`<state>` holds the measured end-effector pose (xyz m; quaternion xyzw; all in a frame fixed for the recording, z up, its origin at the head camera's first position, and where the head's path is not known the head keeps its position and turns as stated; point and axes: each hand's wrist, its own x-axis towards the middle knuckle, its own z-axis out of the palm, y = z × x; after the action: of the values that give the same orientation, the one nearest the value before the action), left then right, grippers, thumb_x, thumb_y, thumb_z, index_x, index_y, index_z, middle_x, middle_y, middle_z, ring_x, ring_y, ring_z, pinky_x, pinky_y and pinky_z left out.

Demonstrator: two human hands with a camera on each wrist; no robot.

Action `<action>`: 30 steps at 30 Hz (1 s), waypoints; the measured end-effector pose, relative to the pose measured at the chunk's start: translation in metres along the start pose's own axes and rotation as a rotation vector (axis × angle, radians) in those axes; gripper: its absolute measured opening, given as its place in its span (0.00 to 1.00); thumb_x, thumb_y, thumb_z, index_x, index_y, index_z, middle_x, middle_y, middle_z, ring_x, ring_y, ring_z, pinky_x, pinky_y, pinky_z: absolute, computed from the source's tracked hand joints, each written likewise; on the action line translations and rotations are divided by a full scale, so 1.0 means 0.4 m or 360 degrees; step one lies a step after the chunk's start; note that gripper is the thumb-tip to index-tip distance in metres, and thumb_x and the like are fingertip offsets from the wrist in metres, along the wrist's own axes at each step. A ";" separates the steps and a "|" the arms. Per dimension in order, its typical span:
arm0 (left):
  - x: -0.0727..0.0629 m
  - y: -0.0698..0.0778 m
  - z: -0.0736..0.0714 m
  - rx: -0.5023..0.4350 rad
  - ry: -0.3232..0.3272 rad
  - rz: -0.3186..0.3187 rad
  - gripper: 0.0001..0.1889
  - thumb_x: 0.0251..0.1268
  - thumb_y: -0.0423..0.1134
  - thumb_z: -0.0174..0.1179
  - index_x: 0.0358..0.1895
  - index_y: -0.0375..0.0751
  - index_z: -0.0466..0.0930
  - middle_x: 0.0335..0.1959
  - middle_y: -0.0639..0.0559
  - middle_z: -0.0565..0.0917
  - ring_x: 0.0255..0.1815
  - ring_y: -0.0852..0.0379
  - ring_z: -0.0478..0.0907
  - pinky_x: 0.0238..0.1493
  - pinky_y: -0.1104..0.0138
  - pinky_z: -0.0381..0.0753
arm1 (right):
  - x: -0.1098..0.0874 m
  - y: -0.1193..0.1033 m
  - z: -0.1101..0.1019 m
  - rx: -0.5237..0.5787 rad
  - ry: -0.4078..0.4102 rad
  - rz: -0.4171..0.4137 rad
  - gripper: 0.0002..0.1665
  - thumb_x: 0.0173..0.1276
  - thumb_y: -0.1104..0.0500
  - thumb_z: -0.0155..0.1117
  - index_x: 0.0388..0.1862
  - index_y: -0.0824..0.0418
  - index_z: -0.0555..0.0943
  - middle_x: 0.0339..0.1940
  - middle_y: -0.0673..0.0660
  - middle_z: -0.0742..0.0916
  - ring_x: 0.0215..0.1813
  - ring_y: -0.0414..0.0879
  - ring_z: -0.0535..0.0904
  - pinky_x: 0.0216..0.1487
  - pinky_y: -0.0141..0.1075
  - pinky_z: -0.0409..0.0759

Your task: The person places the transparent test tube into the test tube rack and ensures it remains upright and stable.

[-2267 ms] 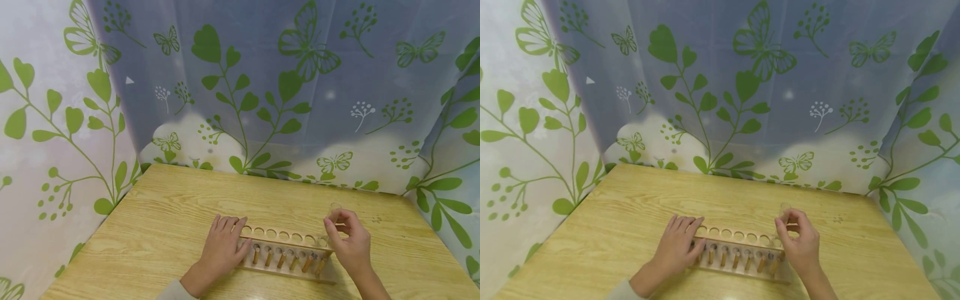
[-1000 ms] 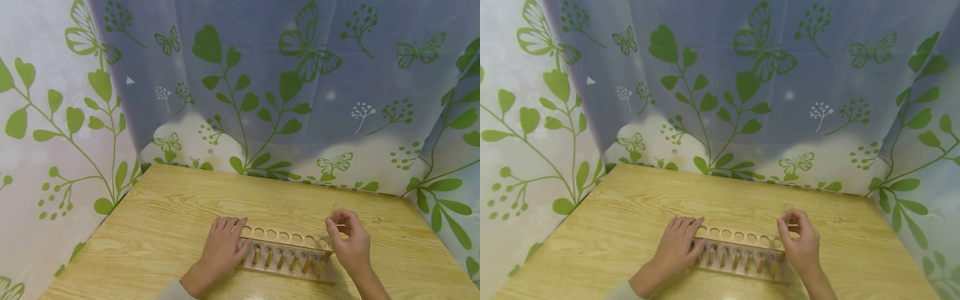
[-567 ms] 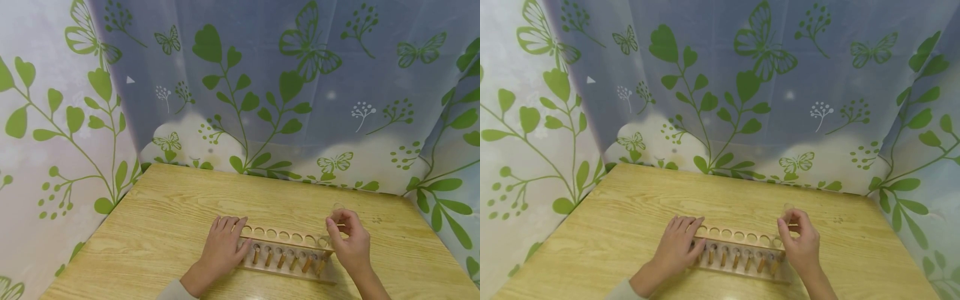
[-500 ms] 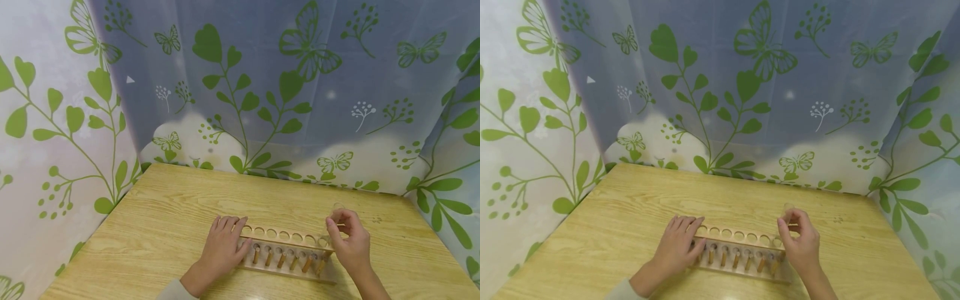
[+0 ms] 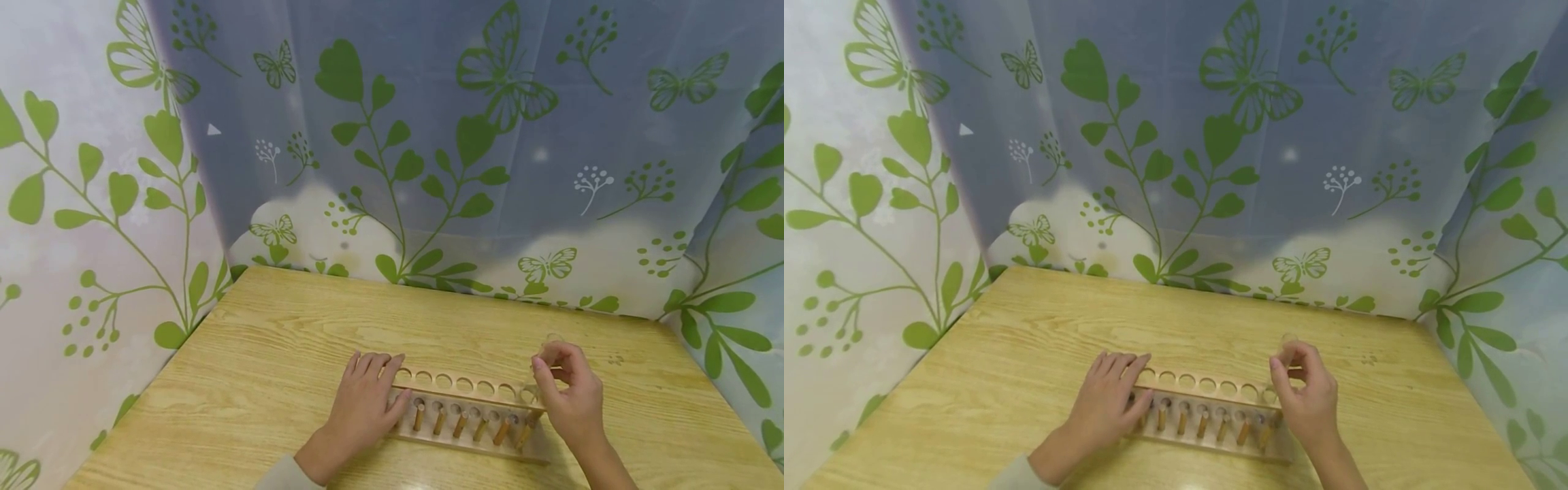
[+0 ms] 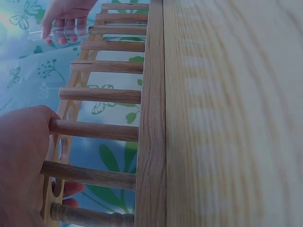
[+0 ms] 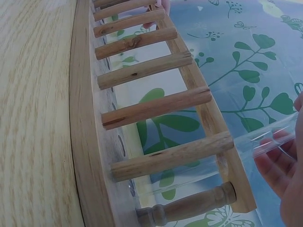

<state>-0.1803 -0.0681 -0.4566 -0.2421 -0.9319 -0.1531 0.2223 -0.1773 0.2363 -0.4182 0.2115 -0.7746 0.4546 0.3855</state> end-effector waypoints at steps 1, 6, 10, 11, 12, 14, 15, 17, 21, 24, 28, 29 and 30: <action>0.000 0.000 0.000 -0.0003 0.0002 0.0000 0.26 0.69 0.55 0.52 0.64 0.44 0.74 0.52 0.50 0.78 0.58 0.49 0.72 0.66 0.42 0.63 | 0.002 -0.005 0.001 0.0007 0.0006 -0.0015 0.13 0.56 0.82 0.58 0.41 0.76 0.73 0.30 0.48 0.79 0.35 0.30 0.78 0.34 0.18 0.76; 0.001 0.001 -0.001 -0.0002 0.0005 0.0001 0.26 0.69 0.55 0.52 0.64 0.44 0.74 0.52 0.50 0.78 0.58 0.49 0.72 0.67 0.42 0.61 | 0.018 -0.056 0.003 0.0014 0.0015 -0.0062 0.12 0.55 0.84 0.56 0.39 0.79 0.72 0.29 0.51 0.79 0.34 0.28 0.77 0.34 0.18 0.75; 0.003 0.001 -0.003 -0.0016 0.0012 0.0001 0.26 0.69 0.55 0.52 0.64 0.44 0.74 0.52 0.49 0.78 0.58 0.48 0.73 0.67 0.42 0.61 | 0.023 -0.081 0.003 0.0008 0.0011 0.0001 0.13 0.56 0.84 0.56 0.40 0.78 0.72 0.29 0.49 0.79 0.34 0.28 0.77 0.34 0.18 0.75; 0.003 0.001 -0.003 -0.0020 0.0013 0.0000 0.26 0.69 0.55 0.52 0.64 0.44 0.74 0.52 0.49 0.78 0.58 0.48 0.73 0.68 0.42 0.61 | 0.022 -0.079 0.003 0.0007 0.0011 0.0010 0.13 0.56 0.84 0.56 0.40 0.78 0.72 0.30 0.49 0.79 0.34 0.28 0.77 0.34 0.18 0.75; 0.003 0.001 -0.004 -0.0023 0.0012 -0.0001 0.27 0.69 0.55 0.52 0.64 0.44 0.74 0.52 0.49 0.78 0.57 0.48 0.73 0.67 0.42 0.61 | 0.021 -0.077 0.004 0.0006 0.0012 0.0020 0.13 0.56 0.84 0.56 0.41 0.78 0.72 0.30 0.48 0.79 0.34 0.28 0.77 0.34 0.18 0.75; 0.003 0.001 -0.004 -0.0024 0.0010 -0.0003 0.27 0.69 0.55 0.52 0.64 0.44 0.74 0.52 0.49 0.78 0.57 0.48 0.73 0.67 0.42 0.61 | 0.018 -0.070 0.005 0.0011 0.0010 0.0022 0.14 0.56 0.84 0.56 0.41 0.78 0.72 0.30 0.48 0.79 0.34 0.29 0.77 0.34 0.18 0.75; 0.003 0.001 -0.004 -0.0023 0.0008 -0.0005 0.27 0.69 0.55 0.52 0.64 0.44 0.74 0.52 0.49 0.78 0.57 0.48 0.73 0.68 0.42 0.61 | 0.018 -0.067 0.006 0.0013 0.0008 0.0017 0.14 0.56 0.84 0.56 0.41 0.78 0.72 0.30 0.49 0.79 0.34 0.29 0.77 0.34 0.18 0.75; 0.004 0.001 -0.006 -0.0024 0.0003 -0.0005 0.27 0.69 0.55 0.52 0.64 0.44 0.74 0.52 0.49 0.78 0.58 0.48 0.73 0.68 0.42 0.61 | 0.018 -0.064 0.007 0.0029 0.0015 -0.0020 0.14 0.56 0.84 0.56 0.41 0.78 0.72 0.30 0.50 0.79 0.34 0.29 0.77 0.34 0.19 0.75; 0.004 0.002 -0.008 -0.0033 -0.0007 -0.0008 0.26 0.69 0.55 0.52 0.65 0.44 0.73 0.53 0.49 0.78 0.58 0.48 0.73 0.68 0.42 0.60 | 0.023 -0.075 0.006 0.0044 0.0017 -0.0060 0.13 0.56 0.83 0.56 0.41 0.79 0.72 0.29 0.52 0.79 0.34 0.30 0.77 0.34 0.18 0.75; 0.004 0.002 -0.009 -0.0041 -0.0010 -0.0009 0.26 0.69 0.55 0.52 0.64 0.44 0.74 0.53 0.49 0.78 0.58 0.48 0.73 0.68 0.42 0.60 | 0.025 -0.080 0.006 0.0042 0.0019 -0.0057 0.12 0.56 0.83 0.56 0.41 0.80 0.72 0.29 0.53 0.79 0.34 0.29 0.77 0.34 0.18 0.75; 0.005 0.002 -0.008 -0.0039 -0.0003 -0.0010 0.26 0.69 0.54 0.52 0.64 0.44 0.74 0.52 0.49 0.78 0.58 0.48 0.73 0.68 0.42 0.60 | 0.021 -0.066 0.005 0.0020 0.0010 -0.0051 0.13 0.56 0.83 0.56 0.41 0.80 0.72 0.29 0.54 0.79 0.33 0.29 0.77 0.34 0.18 0.75; 0.005 0.002 -0.009 -0.0038 -0.0001 -0.0009 0.26 0.69 0.54 0.52 0.64 0.44 0.74 0.52 0.49 0.78 0.57 0.48 0.73 0.68 0.42 0.60 | 0.018 -0.053 0.004 0.0022 0.0004 -0.0041 0.13 0.57 0.83 0.57 0.42 0.79 0.72 0.29 0.54 0.79 0.34 0.29 0.77 0.34 0.18 0.75; 0.004 0.003 -0.009 -0.0036 0.0000 -0.0009 0.26 0.69 0.54 0.52 0.64 0.44 0.74 0.52 0.49 0.78 0.57 0.48 0.73 0.68 0.43 0.60 | 0.014 -0.042 0.003 0.0009 -0.0002 -0.0019 0.13 0.57 0.82 0.57 0.42 0.79 0.73 0.29 0.53 0.79 0.34 0.29 0.77 0.34 0.18 0.75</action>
<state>-0.1800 -0.0679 -0.4526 -0.2421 -0.9308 -0.1642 0.2192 -0.1699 0.2269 -0.4049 0.2176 -0.7723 0.4544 0.3870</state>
